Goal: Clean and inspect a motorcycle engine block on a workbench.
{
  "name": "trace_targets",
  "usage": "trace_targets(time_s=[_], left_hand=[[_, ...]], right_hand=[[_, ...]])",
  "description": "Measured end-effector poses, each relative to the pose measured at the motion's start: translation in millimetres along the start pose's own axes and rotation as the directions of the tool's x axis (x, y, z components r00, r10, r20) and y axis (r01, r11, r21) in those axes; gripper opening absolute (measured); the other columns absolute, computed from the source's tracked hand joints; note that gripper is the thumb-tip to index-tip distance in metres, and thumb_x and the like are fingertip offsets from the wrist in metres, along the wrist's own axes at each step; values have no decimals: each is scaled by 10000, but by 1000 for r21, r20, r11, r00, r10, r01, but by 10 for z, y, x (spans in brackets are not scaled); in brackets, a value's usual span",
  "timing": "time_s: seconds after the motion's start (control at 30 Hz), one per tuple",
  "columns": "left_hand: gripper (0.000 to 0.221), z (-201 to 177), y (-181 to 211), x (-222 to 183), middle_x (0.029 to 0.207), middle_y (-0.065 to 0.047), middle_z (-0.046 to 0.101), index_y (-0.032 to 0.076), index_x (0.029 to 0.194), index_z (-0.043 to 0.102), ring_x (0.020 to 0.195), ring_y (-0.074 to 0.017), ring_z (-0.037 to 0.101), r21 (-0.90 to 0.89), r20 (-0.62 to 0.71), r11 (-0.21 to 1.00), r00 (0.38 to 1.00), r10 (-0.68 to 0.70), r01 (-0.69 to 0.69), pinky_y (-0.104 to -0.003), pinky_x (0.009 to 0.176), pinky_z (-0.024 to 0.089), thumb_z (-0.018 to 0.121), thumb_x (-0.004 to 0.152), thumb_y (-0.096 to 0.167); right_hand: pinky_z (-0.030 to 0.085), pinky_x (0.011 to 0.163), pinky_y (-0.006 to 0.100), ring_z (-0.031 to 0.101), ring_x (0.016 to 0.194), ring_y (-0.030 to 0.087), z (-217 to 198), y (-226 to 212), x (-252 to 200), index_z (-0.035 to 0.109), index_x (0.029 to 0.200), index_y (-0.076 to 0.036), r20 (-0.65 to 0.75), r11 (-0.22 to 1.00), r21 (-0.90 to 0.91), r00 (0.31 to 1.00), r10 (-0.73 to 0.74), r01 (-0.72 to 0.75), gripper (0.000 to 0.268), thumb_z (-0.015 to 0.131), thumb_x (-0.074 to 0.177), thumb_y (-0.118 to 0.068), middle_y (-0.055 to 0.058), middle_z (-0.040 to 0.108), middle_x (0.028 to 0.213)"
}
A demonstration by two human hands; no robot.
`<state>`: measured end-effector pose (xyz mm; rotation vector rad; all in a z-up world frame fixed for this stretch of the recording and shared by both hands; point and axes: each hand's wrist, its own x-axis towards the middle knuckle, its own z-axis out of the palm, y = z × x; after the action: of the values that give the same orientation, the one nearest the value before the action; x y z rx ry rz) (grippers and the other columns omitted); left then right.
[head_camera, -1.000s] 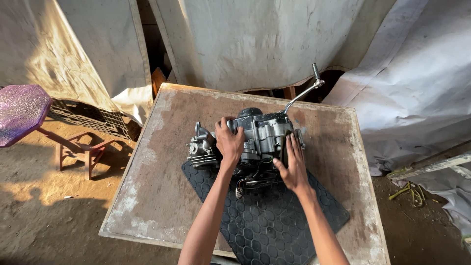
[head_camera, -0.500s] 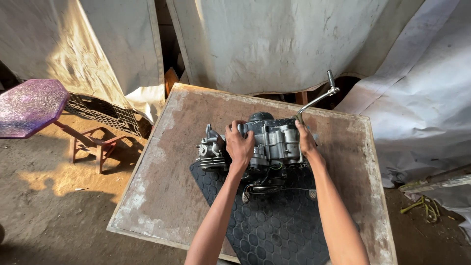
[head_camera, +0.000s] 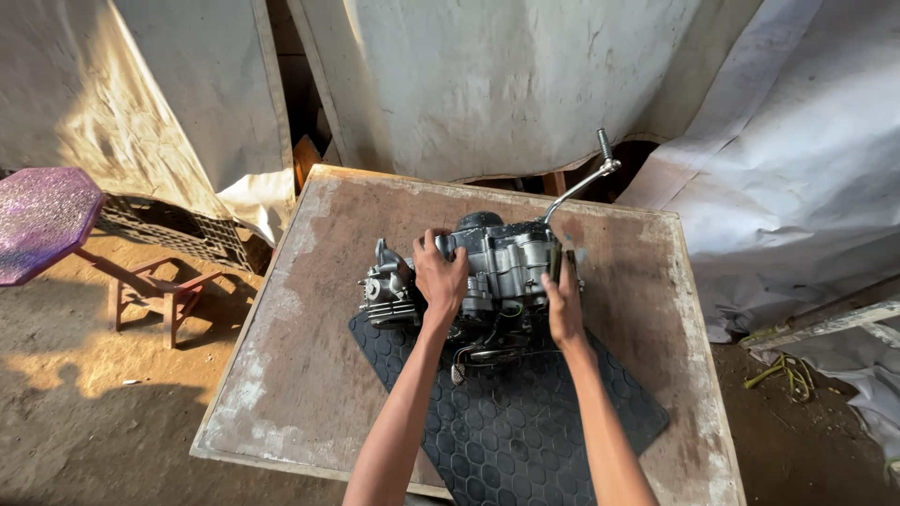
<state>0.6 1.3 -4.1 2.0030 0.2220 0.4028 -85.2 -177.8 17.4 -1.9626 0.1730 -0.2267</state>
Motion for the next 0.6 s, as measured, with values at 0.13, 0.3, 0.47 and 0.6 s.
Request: trace_targets(time_s=[0.13,0.3,0.47,0.6], left_hand=[[343,14,-7,4,1165,-97,555,265,1107,560,1094,-452,622,11,2,1000,1000,-4,4,-609,842,553,632,772,254],[350,2,-15,-15,1159,-113,562,258,1124,567,1092,-468,623,7,4,1000,1000,13,-14,-613,845,549,627,779,256],[352,26,-30,-19,1164,-95,557,270,1122,566,1099,-447,625,35,10,999,1000,-1,1,-599,851,555,633,776,272],[346,-16,24,-21,1157,-92,551,264,1119,562,1104,-451,618,11,9,1000,1000,-20,19,-602,845,550,628,779,262]], right_hand=[[11,1222,648,18,1524,549,21,296,-250,135,1640,8,-12,999,11,999,-30,31,808,405,1036,-456,376,68,1653],[-18,1197,697,-89,1527,503,-20,425,-386,92,1657,-106,71,996,-53,996,-61,65,724,377,1083,-442,254,-1,1689],[-2,1246,609,-3,1573,417,-27,496,19,185,1650,-119,120,935,-344,992,-45,84,762,410,1055,-539,189,84,1713],[76,1255,599,98,1555,458,9,357,513,241,1634,-66,147,943,-304,985,-94,135,755,446,1050,-498,228,118,1701]])
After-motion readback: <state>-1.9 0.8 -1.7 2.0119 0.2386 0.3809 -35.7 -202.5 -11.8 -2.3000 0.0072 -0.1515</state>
